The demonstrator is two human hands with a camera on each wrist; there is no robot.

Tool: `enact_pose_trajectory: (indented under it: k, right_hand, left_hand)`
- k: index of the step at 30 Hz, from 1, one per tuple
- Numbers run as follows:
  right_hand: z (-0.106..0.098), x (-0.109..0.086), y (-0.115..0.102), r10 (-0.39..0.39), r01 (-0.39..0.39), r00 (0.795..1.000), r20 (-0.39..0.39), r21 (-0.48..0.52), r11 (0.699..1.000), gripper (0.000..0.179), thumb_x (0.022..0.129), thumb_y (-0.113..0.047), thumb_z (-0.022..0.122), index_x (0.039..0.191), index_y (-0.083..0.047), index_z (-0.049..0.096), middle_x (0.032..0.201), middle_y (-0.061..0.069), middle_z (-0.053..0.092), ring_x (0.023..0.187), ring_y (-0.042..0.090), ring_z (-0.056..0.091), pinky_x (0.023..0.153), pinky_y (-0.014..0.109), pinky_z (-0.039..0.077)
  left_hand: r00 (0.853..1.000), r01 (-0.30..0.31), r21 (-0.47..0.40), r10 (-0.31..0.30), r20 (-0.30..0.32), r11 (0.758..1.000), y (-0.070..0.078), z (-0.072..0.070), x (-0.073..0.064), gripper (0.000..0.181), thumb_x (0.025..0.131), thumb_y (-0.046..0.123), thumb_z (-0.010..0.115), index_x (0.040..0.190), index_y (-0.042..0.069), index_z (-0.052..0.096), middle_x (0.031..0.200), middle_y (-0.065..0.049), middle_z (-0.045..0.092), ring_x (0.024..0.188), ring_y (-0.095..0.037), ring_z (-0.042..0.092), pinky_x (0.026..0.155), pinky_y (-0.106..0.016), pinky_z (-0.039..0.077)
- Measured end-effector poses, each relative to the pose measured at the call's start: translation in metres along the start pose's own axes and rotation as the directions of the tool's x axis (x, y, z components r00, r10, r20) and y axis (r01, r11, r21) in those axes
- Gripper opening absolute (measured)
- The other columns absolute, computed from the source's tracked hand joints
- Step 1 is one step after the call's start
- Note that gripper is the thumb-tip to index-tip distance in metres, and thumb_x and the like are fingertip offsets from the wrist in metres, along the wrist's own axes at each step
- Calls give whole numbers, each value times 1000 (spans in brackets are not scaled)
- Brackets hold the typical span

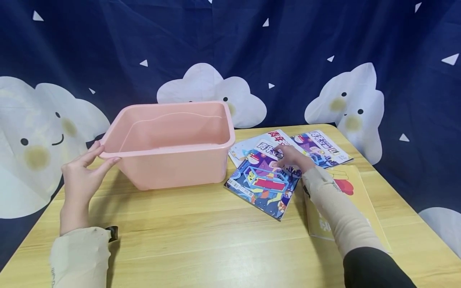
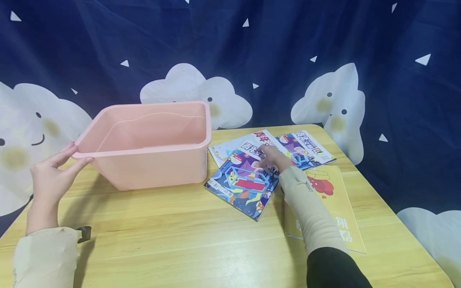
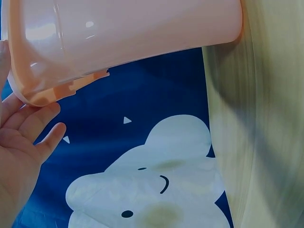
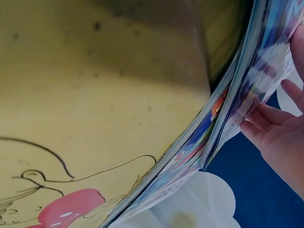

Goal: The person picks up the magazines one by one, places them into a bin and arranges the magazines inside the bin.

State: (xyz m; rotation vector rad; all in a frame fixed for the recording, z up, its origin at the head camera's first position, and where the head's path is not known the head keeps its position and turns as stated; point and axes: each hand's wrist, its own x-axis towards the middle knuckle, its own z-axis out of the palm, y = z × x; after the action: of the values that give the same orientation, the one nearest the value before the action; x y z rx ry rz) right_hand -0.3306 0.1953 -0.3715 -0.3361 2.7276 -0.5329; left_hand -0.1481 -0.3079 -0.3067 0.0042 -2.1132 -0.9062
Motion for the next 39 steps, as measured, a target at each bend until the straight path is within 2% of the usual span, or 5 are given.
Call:
enact_pose_trajectory:
  k: [10,23,28,35,39]
  right_hand:
    - [-2,0,3,36,-38,999,-26,-83,996,75,75,-33,71,134,-2,35,134,27,30,123,40,23,98,56,21]
    - [-5,-15,18,144,-144,990,12,49,988,87,73,-42,71,141,-14,24,137,23,23,112,38,33,92,58,29]
    - [-8,-19,20,114,-116,993,27,81,990,79,77,-35,69,140,-13,26,140,22,23,114,38,34,94,56,27]
    - [-16,-28,29,31,-42,998,60,201,979,54,84,-19,63,132,-8,42,137,25,28,117,38,32,98,53,21]
    - [-18,-34,38,-1,-31,996,94,334,942,39,90,-14,52,128,-7,46,134,23,32,111,34,38,96,48,25]
  left_hand:
    - [1000,12,-4,-12,2,1000,-1,0,1,47,66,8,79,110,2,62,112,-14,57,98,13,47,92,-18,36]
    - [1000,-8,1,8,-8,1000,-2,0,0,49,64,7,80,109,3,63,112,-13,58,100,10,48,91,-17,36]
    - [1000,-26,9,26,-14,1000,-1,0,0,48,64,7,80,108,2,63,111,-13,58,103,-6,52,90,-15,36]
    - [999,-34,20,34,-11,999,-2,-2,0,43,64,6,80,104,1,66,110,-12,59,95,17,45,86,-11,37]
    - [998,-65,33,65,-4,997,-1,-3,2,44,63,4,80,104,-1,65,109,-13,60,102,-2,52,85,-9,36]
